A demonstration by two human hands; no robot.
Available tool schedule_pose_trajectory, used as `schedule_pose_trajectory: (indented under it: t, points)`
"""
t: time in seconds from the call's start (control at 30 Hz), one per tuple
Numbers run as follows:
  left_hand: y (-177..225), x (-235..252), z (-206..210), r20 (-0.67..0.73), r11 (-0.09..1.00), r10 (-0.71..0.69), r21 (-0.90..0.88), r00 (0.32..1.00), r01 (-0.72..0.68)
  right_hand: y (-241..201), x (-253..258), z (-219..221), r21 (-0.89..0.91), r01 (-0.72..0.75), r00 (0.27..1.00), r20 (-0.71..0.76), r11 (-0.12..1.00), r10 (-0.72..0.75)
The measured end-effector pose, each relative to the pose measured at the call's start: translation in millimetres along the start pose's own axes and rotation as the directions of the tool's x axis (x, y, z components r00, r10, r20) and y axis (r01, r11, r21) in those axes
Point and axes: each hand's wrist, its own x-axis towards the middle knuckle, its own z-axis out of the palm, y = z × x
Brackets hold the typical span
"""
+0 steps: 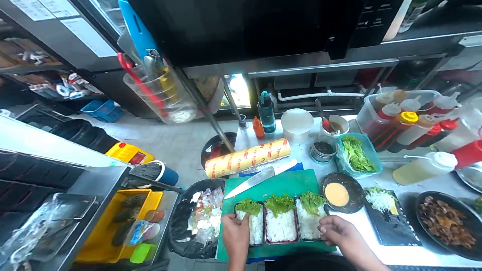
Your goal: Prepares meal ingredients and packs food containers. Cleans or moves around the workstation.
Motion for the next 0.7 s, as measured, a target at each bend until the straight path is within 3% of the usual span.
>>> schedule_pose_trajectory:
  t: [0.07,0.13,0.23,0.37,0.47,0.6,0.7]
  points:
    - [-8,0,2,-0.033,0.958,0.272,0.103,0.962,-0.267,6,1,-7,-0.007,0.012,1.0,-0.001,1.0,-0.012]
    - [-13,5,7,0.063,0.86,0.422,0.289,0.904,-0.421,14,4,-13,-0.032,0.015,1.0,0.002,0.999,-0.015]
    - [-20,7,16,0.144,0.802,0.45,0.368,0.881,-0.47,23,5,-20,-0.103,0.017,1.0,0.013,0.995,-0.015]
    - [-15,-8,-8,0.041,0.837,0.505,0.218,0.862,-0.501,34,6,-32,-0.186,0.051,0.999,0.022,0.981,-0.048]
    - [-28,-22,-24,-0.001,0.865,0.443,0.265,0.897,-0.427,51,8,-46,-0.349,0.013,0.999,-0.042,0.937,-0.03]
    - [-56,-24,-21,0.198,0.963,0.182,0.163,0.963,-0.215,69,10,-53,-0.466,-0.079,0.995,-0.087,0.881,0.043]
    - [-58,-18,-21,0.263,0.977,0.122,0.136,0.957,-0.162,75,18,-48,-0.471,-0.034,0.999,0.004,0.881,0.041]
